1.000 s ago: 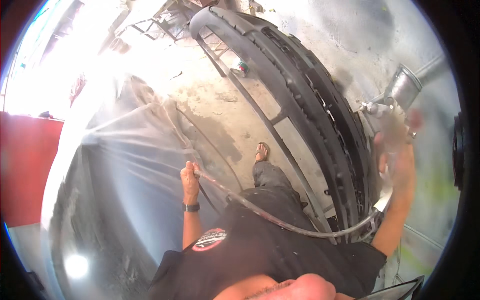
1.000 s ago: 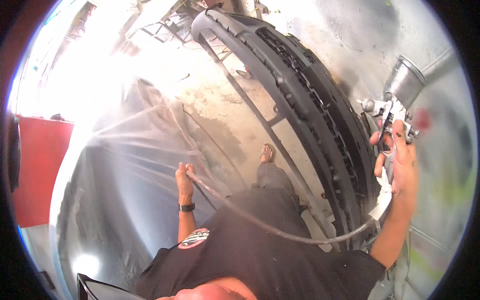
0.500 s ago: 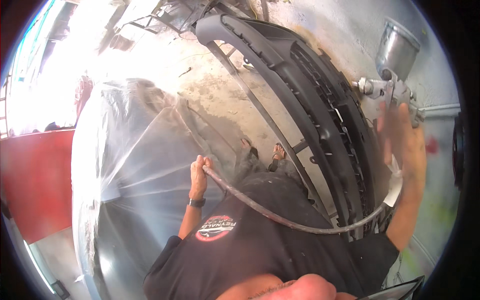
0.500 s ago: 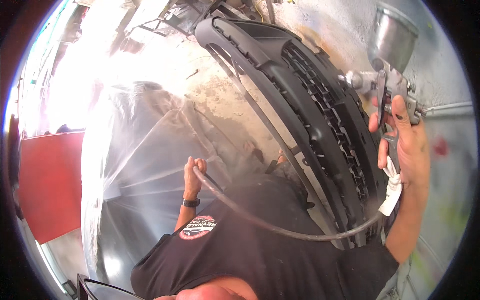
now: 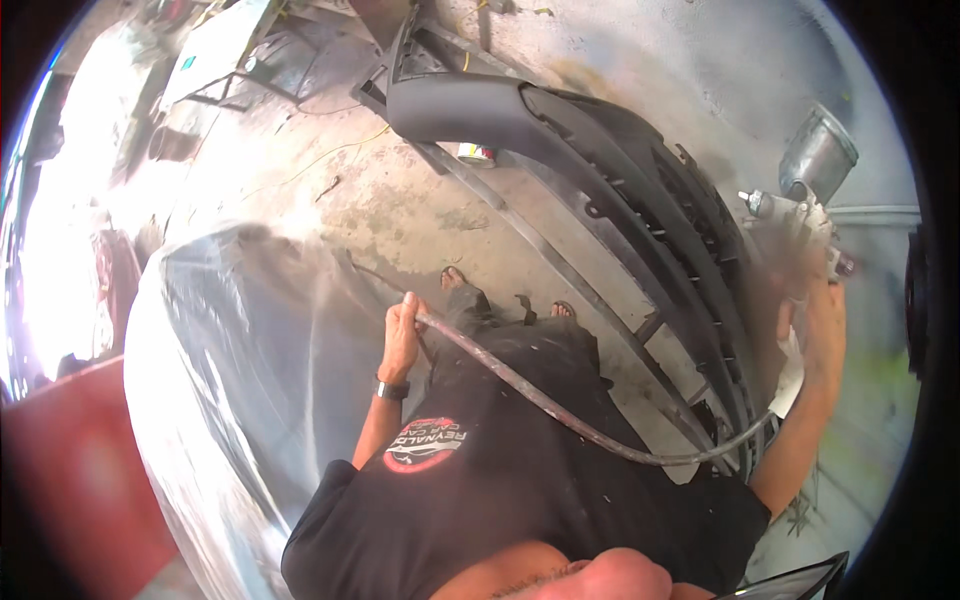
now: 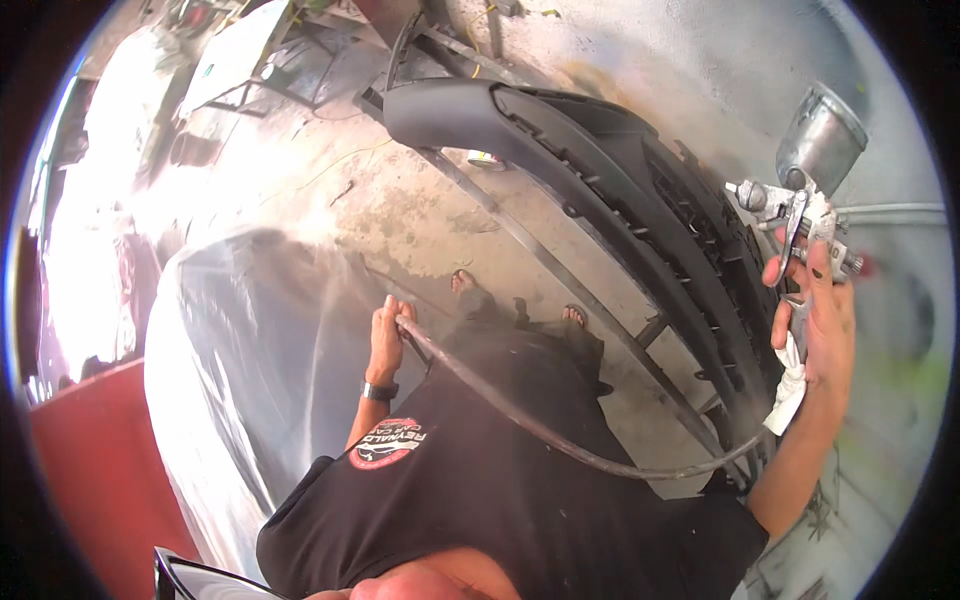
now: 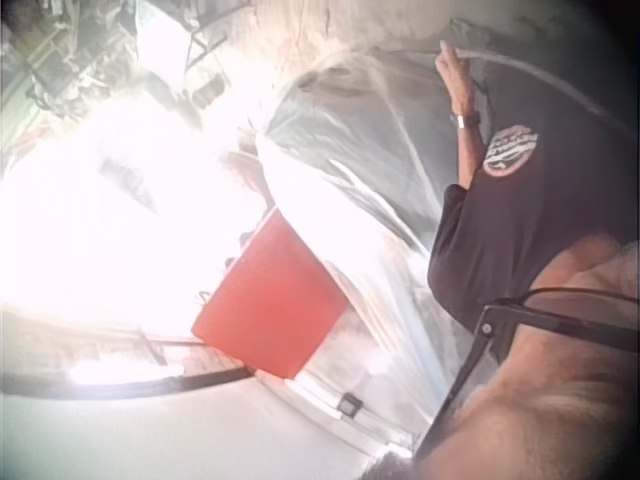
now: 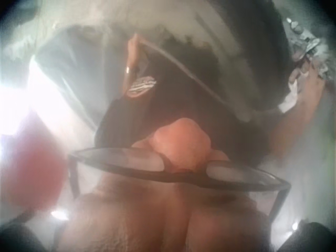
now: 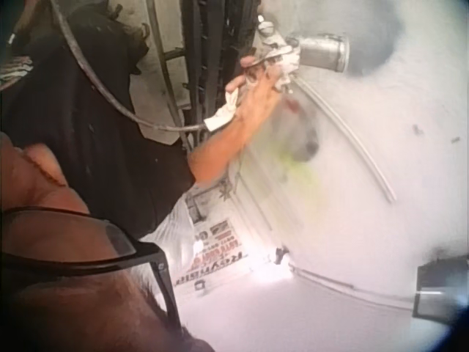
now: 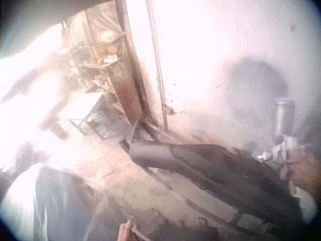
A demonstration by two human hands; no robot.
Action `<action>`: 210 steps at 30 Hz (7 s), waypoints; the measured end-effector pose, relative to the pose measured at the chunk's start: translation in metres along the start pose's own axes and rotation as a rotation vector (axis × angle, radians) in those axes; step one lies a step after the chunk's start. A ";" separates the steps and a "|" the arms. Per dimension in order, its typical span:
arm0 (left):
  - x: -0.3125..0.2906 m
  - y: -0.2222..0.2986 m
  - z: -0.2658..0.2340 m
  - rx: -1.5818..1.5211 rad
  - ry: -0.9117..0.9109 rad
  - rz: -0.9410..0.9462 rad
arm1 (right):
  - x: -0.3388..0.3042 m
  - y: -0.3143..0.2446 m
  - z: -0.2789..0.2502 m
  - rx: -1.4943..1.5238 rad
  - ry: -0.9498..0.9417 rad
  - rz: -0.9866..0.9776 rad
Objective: The person uses a spray gun to apply paint to a black car grille and a car bumper in a workshop. They move around the parts to ensure even coverage, holding the spray gun in one hand and the air hose in the other.
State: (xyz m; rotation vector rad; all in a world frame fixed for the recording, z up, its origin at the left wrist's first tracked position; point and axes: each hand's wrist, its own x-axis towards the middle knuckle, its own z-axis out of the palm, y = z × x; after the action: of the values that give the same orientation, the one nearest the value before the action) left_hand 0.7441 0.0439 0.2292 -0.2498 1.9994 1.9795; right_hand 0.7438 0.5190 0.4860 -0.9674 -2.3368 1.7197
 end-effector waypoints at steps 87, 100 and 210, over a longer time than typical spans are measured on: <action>0.403 0.201 -0.248 0.942 -1.147 0.309 | -0.189 -0.042 0.361 0.206 1.517 0.247; 0.466 0.210 -0.250 0.906 -1.273 -0.137 | -0.173 -0.047 0.577 0.083 0.755 0.264; 0.839 0.306 -0.182 0.901 -2.054 -0.158 | 0.123 -0.303 0.553 -0.380 1.464 0.847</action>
State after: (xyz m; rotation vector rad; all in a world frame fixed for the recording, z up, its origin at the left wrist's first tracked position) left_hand -0.1629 -0.0478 0.2291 1.2053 0.9208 0.2398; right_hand 0.2819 0.0735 0.5164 -2.3267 -1.2043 0.1312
